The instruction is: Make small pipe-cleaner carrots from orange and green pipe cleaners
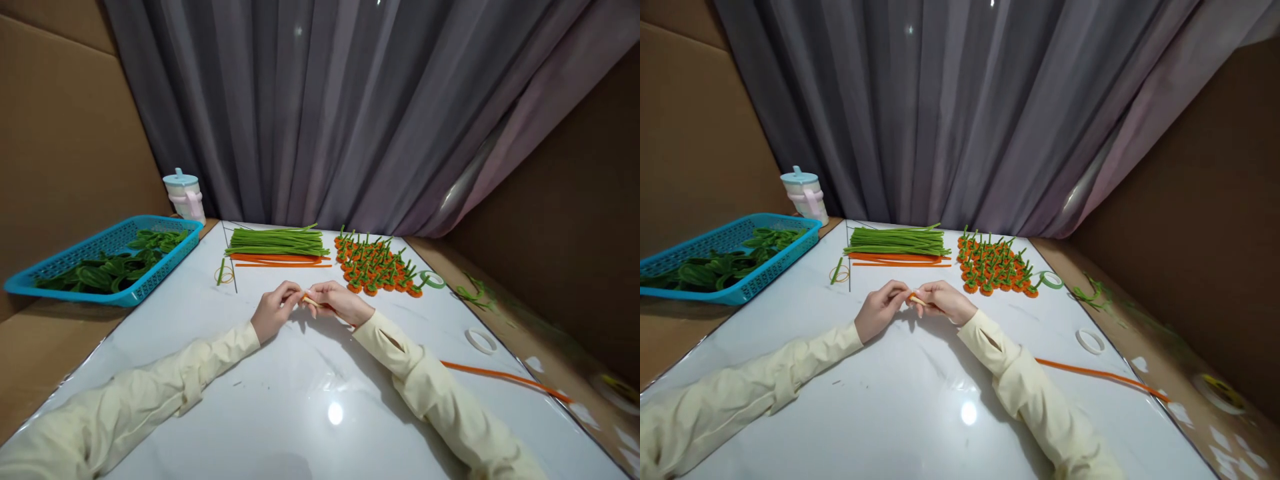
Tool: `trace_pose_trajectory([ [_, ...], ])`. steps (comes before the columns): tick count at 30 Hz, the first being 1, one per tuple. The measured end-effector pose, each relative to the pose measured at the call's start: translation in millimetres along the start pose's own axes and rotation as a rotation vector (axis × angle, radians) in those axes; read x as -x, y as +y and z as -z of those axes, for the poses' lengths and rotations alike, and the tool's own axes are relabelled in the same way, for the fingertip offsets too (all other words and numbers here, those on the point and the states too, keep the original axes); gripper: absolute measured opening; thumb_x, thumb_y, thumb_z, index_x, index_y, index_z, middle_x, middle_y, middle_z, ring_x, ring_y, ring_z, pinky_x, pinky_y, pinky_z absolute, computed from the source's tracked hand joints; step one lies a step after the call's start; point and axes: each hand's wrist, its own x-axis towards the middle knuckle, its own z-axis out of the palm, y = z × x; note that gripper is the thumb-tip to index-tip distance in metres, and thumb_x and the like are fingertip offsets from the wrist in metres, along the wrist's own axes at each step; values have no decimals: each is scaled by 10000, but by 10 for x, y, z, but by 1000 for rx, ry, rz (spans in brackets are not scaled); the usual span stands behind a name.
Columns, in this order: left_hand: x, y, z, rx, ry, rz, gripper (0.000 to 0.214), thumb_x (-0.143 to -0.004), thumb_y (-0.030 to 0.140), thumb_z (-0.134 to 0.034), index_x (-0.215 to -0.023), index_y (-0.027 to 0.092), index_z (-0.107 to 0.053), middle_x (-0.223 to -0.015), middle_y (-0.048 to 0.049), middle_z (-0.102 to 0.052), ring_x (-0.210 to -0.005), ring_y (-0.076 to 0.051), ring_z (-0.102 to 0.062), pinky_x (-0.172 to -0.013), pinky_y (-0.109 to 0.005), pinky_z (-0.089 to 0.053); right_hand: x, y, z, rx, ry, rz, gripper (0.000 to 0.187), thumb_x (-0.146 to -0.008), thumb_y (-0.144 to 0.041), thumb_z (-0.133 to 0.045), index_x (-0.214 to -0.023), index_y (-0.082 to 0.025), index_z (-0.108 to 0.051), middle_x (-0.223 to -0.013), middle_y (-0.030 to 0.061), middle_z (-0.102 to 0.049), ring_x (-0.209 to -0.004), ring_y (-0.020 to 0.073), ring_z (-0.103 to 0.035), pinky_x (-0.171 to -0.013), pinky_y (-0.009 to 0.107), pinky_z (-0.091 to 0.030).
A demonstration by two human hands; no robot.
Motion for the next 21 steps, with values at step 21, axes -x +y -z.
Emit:
trace_pose_trajectory([
  [21,-37,-105,-37,9,-136,236,406,-865,492,-315,-611,192,-415,-427,80,-293,-395,-85,-298,-421,-220,-270,117,-158,-132,1063,165,214,163,-792,-11,-475,-826,-147,-558,-713,53,-599,-641,156,-545,-565,222,-294],
])
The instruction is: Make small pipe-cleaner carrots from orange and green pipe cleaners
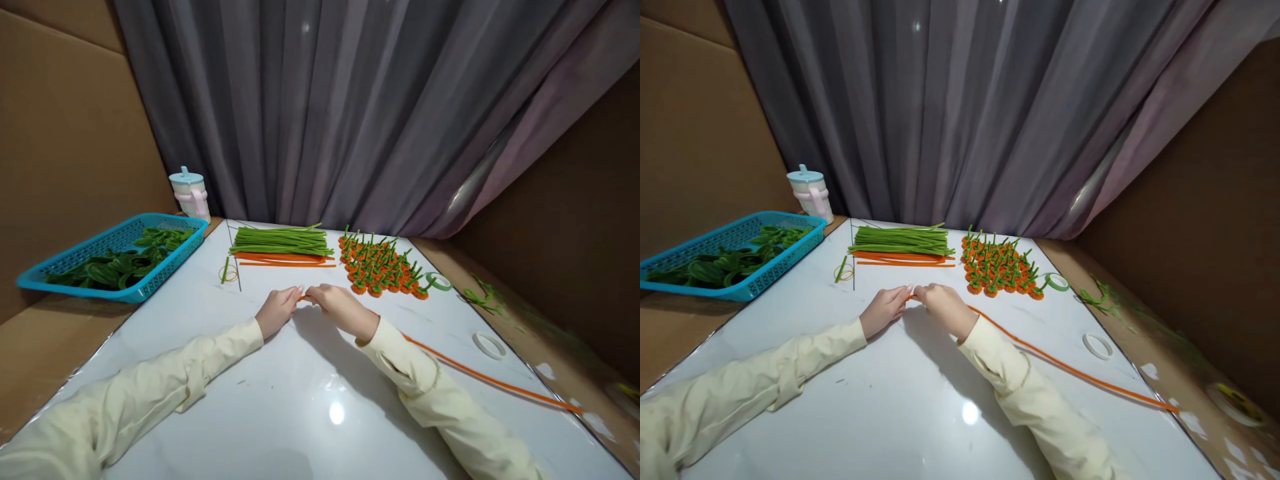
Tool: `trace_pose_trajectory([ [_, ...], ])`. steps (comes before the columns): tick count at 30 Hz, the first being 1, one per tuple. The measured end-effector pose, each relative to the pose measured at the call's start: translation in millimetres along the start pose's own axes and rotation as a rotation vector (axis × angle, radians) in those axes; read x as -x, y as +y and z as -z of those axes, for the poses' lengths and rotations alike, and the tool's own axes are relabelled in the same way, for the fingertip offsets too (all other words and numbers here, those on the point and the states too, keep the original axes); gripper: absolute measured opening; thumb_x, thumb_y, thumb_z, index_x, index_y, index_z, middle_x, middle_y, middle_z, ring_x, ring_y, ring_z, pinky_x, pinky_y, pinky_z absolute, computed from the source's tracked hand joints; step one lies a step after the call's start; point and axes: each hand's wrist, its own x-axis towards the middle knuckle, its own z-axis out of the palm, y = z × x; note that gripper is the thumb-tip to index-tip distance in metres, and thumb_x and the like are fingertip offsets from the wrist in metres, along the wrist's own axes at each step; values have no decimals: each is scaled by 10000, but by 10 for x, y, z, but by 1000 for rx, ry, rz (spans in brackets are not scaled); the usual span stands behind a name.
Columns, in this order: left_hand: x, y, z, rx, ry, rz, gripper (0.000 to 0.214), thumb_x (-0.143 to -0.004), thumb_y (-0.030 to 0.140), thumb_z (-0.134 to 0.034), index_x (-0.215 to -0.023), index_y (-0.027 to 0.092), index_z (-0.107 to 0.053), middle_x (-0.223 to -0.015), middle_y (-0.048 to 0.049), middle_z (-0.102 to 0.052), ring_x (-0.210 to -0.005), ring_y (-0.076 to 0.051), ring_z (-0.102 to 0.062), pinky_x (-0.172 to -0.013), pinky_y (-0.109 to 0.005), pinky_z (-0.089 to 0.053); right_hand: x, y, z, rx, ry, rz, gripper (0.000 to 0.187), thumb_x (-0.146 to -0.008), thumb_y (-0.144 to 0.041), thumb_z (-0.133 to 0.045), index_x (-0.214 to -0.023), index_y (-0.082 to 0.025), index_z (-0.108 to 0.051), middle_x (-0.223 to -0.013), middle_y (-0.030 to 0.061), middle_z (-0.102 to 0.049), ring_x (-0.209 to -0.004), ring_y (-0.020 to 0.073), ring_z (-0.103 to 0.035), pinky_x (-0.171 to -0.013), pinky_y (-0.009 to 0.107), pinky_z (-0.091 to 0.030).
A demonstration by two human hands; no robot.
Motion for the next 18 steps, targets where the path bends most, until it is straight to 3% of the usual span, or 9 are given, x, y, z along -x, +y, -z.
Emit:
trace_pose_trajectory([
  [5,57,110,52,-87,-87,-122,408,-844,487,-358,-568,190,-406,-442,64,-377,-449,-89,-357,-490,-222,-306,30,88,213,69,-95,153,151,-816,-60,-475,-856,-141,-596,-724,58,-605,-631,135,-528,-558,218,-295],
  [10,114,168,38,-41,-170,-182,456,-865,531,-297,-573,188,-370,-428,67,-372,-410,-75,-357,-459,-208,-312,5,183,287,-339,-173,251,188,-845,-107,-449,-735,-120,-601,-584,-3,-565,-516,75,-454,-549,185,-332],
  [15,122,214,-3,234,-94,-168,450,-851,565,-350,-620,181,-385,-464,77,-321,-402,-64,-334,-416,-191,-293,-16,147,235,-753,-216,99,297,-868,-326,-463,-683,-122,-576,-559,-14,-536,-463,66,-389,-471,184,-318],
  [18,88,215,-10,321,2,-144,446,-843,581,-358,-654,179,-398,-488,67,-355,-411,-63,-314,-402,-189,-274,-33,29,94,-951,-139,-2,287,-875,-363,-425,-753,-133,-547,-680,18,-583,-456,72,-423,-441,194,-343],
])
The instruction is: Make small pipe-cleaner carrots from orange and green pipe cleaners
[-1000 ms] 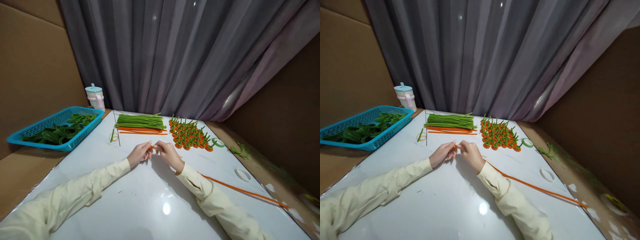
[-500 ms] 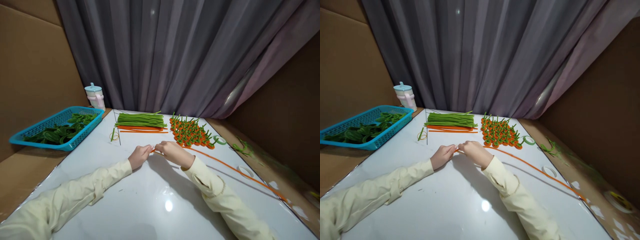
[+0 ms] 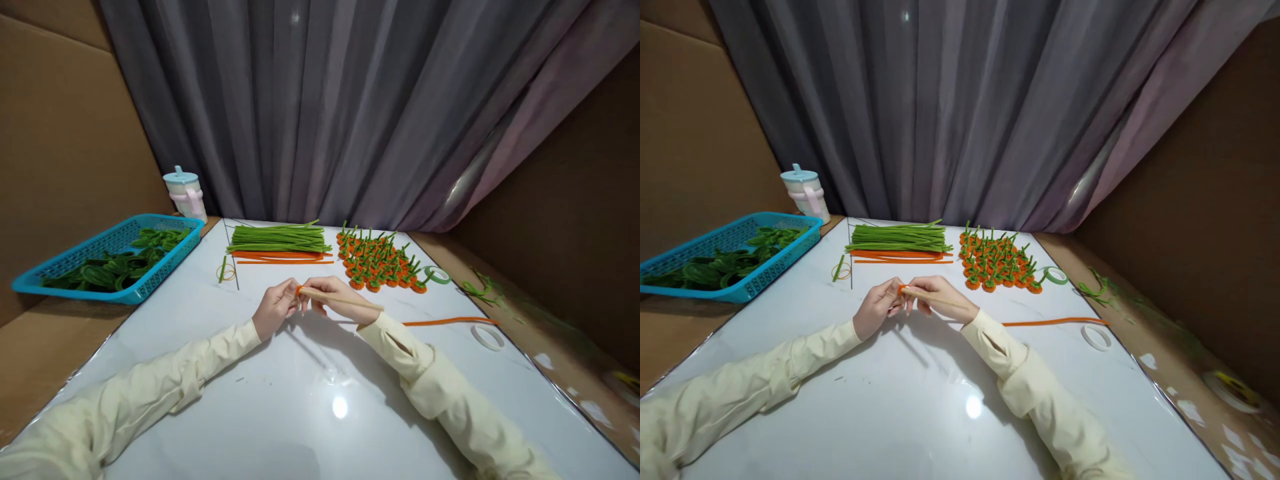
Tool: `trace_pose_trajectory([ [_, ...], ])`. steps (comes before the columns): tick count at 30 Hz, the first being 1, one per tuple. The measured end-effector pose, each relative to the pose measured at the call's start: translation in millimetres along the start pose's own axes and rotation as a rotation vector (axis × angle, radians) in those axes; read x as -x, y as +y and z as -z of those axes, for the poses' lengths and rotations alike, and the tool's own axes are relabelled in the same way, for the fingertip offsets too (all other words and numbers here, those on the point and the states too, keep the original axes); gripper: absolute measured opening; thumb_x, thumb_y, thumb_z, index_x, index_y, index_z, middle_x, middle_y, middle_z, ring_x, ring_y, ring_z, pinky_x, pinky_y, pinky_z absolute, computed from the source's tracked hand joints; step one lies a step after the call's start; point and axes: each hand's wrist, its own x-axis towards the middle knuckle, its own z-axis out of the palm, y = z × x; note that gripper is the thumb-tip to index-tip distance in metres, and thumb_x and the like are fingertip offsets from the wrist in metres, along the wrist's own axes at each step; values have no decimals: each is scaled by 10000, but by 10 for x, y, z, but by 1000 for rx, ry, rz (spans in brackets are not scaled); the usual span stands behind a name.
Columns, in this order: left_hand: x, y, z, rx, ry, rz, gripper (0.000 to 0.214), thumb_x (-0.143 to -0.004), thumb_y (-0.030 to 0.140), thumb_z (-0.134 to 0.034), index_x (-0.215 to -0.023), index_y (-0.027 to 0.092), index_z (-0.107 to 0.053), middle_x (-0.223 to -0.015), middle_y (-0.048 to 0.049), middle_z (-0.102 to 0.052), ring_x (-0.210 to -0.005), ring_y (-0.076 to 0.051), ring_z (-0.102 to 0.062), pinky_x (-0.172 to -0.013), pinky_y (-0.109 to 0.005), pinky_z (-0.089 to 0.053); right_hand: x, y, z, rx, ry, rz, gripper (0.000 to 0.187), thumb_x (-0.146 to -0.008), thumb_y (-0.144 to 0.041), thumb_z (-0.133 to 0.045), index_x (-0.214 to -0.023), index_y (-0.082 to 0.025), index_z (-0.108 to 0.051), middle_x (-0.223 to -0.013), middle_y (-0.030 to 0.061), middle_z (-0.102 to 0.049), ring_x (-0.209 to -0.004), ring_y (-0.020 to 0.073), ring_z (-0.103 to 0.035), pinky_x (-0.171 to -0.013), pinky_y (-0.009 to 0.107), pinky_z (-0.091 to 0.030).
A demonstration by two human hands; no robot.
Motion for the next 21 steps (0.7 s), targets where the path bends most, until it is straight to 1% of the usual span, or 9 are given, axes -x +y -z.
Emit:
trace_pose_trajectory([
  [2,-19,-37,9,-32,78,-17,451,-847,591,-330,-662,183,-391,-491,69,-333,-412,-67,-304,-400,-191,-275,-30,46,-146,31,142,-22,244,-892,-323,-374,-786,-152,-513,-667,4,-571,-432,80,-430,-429,201,-344],
  [4,-25,-89,25,-111,135,-49,453,-860,584,-294,-662,187,-385,-503,68,-316,-425,-72,-320,-417,-196,-301,-47,85,-285,196,277,-24,238,-909,-255,-322,-762,-170,-489,-617,-14,-536,-477,97,-454,-492,211,-364],
  [5,-24,-114,34,-159,151,-68,450,-870,573,-276,-663,188,-384,-512,64,-328,-437,-76,-341,-434,-198,-319,-48,98,-346,255,317,-22,246,-909,-225,-315,-732,-175,-477,-605,-14,-519,-531,109,-477,-547,219,-376],
  [7,-17,-148,54,-252,160,-102,435,-884,543,-270,-662,189,-391,-534,49,-383,-476,-86,-392,-480,-206,-348,-35,107,-442,327,349,-31,251,-902,-180,-323,-691,-179,-459,-596,-7,-500,-606,128,-493,-627,237,-372],
  [9,-14,-156,77,-339,162,-137,423,-885,521,-295,-641,191,-396,-537,42,-412,-495,-91,-410,-514,-213,-350,-14,101,-502,359,338,-68,232,-888,-151,-344,-686,-176,-455,-580,-3,-492,-575,133,-473,-616,248,-354],
  [13,-46,-140,122,-483,150,-206,415,-869,487,-343,-577,195,-383,-513,44,-380,-484,-96,-381,-534,-225,-325,9,83,-520,414,297,-131,162,-852,-98,-377,-734,-165,-465,-540,-12,-467,-483,124,-394,-535,242,-293],
  [15,-66,-139,138,-539,137,-229,392,-872,449,-347,-573,198,-382,-511,41,-378,-486,-100,-380,-542,-228,-323,2,84,-496,420,268,-139,166,-848,-85,-372,-738,-164,-467,-524,-16,-466,-486,126,-399,-531,237,-286],
  [18,-77,-147,149,-608,107,-247,351,-880,379,-351,-580,200,-385,-501,41,-379,-482,-102,-380,-542,-227,-320,-17,92,-451,405,212,-146,199,-844,-67,-355,-706,-168,-456,-505,-19,-481,-506,126,-434,-548,228,-306],
  [21,-80,-145,162,-666,62,-256,346,-878,341,-358,-564,198,-378,-488,42,-368,-473,-102,-370,-531,-231,-305,-19,82,-401,383,145,-147,216,-821,-42,-358,-671,-171,-447,-474,-36,-463,-502,116,-445,-555,219,-323],
])
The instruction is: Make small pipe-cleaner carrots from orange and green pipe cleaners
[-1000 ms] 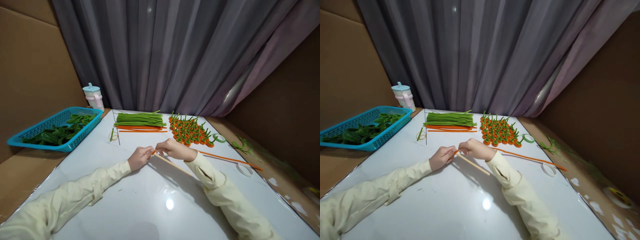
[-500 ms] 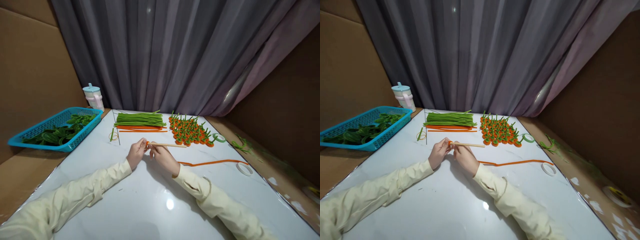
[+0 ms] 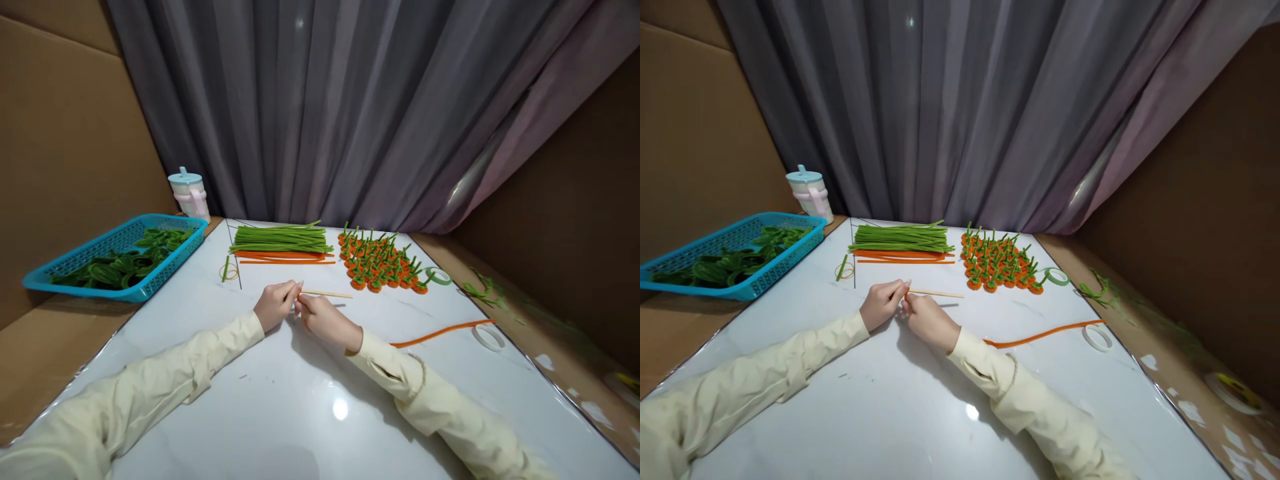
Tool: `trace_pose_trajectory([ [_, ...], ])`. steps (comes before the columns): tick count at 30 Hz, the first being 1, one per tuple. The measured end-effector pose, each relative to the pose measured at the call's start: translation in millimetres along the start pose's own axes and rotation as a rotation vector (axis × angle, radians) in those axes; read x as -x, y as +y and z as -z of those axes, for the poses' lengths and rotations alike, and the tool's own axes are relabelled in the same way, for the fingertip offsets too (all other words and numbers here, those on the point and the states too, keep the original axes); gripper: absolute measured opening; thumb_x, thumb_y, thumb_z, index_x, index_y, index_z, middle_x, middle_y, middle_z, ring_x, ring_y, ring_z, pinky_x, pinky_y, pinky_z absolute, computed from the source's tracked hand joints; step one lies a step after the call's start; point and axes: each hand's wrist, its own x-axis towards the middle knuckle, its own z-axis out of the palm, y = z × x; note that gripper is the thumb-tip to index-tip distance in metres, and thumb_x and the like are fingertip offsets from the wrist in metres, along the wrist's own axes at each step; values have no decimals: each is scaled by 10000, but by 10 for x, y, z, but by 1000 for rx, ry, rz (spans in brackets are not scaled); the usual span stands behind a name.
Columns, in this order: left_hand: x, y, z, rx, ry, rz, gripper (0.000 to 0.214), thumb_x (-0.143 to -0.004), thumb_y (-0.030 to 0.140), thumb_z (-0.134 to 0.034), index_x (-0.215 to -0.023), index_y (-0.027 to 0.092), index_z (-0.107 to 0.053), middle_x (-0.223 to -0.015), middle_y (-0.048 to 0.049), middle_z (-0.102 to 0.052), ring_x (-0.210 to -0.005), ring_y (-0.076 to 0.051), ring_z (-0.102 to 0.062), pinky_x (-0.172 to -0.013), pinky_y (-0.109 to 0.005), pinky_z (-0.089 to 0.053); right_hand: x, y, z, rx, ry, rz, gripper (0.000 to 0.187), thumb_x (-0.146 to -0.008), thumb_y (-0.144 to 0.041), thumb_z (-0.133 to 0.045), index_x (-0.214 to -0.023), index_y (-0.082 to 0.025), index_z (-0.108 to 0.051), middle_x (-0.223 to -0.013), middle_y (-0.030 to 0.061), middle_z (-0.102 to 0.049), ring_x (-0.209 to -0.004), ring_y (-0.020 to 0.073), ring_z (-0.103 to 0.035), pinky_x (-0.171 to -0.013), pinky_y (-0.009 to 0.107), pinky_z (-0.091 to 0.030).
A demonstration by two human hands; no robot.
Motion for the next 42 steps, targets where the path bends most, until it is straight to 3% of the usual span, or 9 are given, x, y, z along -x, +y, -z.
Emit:
trace_pose_trajectory([
  [7,-128,74,170,-33,-221,-100,385,-838,318,-403,-479,181,-393,-431,47,-336,-409,-80,-300,-476,-233,-243,35,-39,270,-60,-202,-2,252,-837,-110,-375,-614,-150,-485,-402,-46,-426,-420,89,-416,-505,208,-331],
  [11,-214,192,309,-12,-378,-113,425,-829,333,-394,-438,168,-369,-395,54,-273,-398,-68,-223,-456,-235,-206,48,-54,482,-118,-278,21,295,-872,-218,-390,-593,-148,-456,-432,-63,-362,-397,53,-304,-451,194,-272],
  [14,-237,275,368,134,-510,-1,463,-823,382,-405,-420,168,-330,-369,51,-284,-374,-58,-248,-437,-230,-226,49,-14,595,-247,-369,64,346,-877,-334,-431,-583,-153,-424,-451,-80,-292,-397,39,-226,-411,192,-193],
  [17,-233,324,358,470,-589,262,469,-788,490,-457,-458,188,-316,-374,76,-225,-335,-49,-231,-382,-219,-225,22,87,599,-505,-430,69,360,-826,-420,-532,-606,-153,-431,-464,-91,-270,-388,30,-195,-384,195,-130],
  [21,-208,302,259,793,-500,522,476,-709,552,-549,-515,209,-282,-428,111,-132,-323,-32,-163,-329,-187,-139,-49,248,412,-793,-347,60,355,-787,-461,-577,-657,-159,-444,-455,-99,-294,-370,29,-181,-360,188,-109],
  [26,-170,153,92,723,-362,536,476,-796,610,-357,-558,220,-223,-453,104,-156,-333,-41,-165,-315,-174,-162,-134,380,114,-912,-273,48,337,-827,-487,-488,-699,-188,-402,-425,-113,-292,-332,40,-154,-322,176,-123],
  [30,-140,49,8,554,-212,464,467,-823,619,-271,-581,220,-238,-464,96,-197,-347,-60,-226,-341,-187,-202,-181,441,18,-949,-256,10,318,-828,-483,-485,-743,-182,-429,-411,-111,-342,-300,39,-160,-288,165,-122],
  [34,-104,6,12,304,-86,308,400,-825,507,-400,-576,196,-357,-467,67,-319,-428,-82,-322,-468,-209,-293,-186,454,-4,-939,-282,-7,316,-821,-462,-511,-737,-160,-470,-392,-106,-358,-284,35,-177,-269,159,-115],
  [42,-222,38,193,-1,-160,59,378,-798,422,-479,-507,188,-421,-444,36,-368,-423,-97,-313,-493,-241,-249,-157,430,46,-937,-361,21,302,-845,-410,-501,-727,-132,-517,-369,-108,-342,-280,31,-150,-263,162,-91],
])
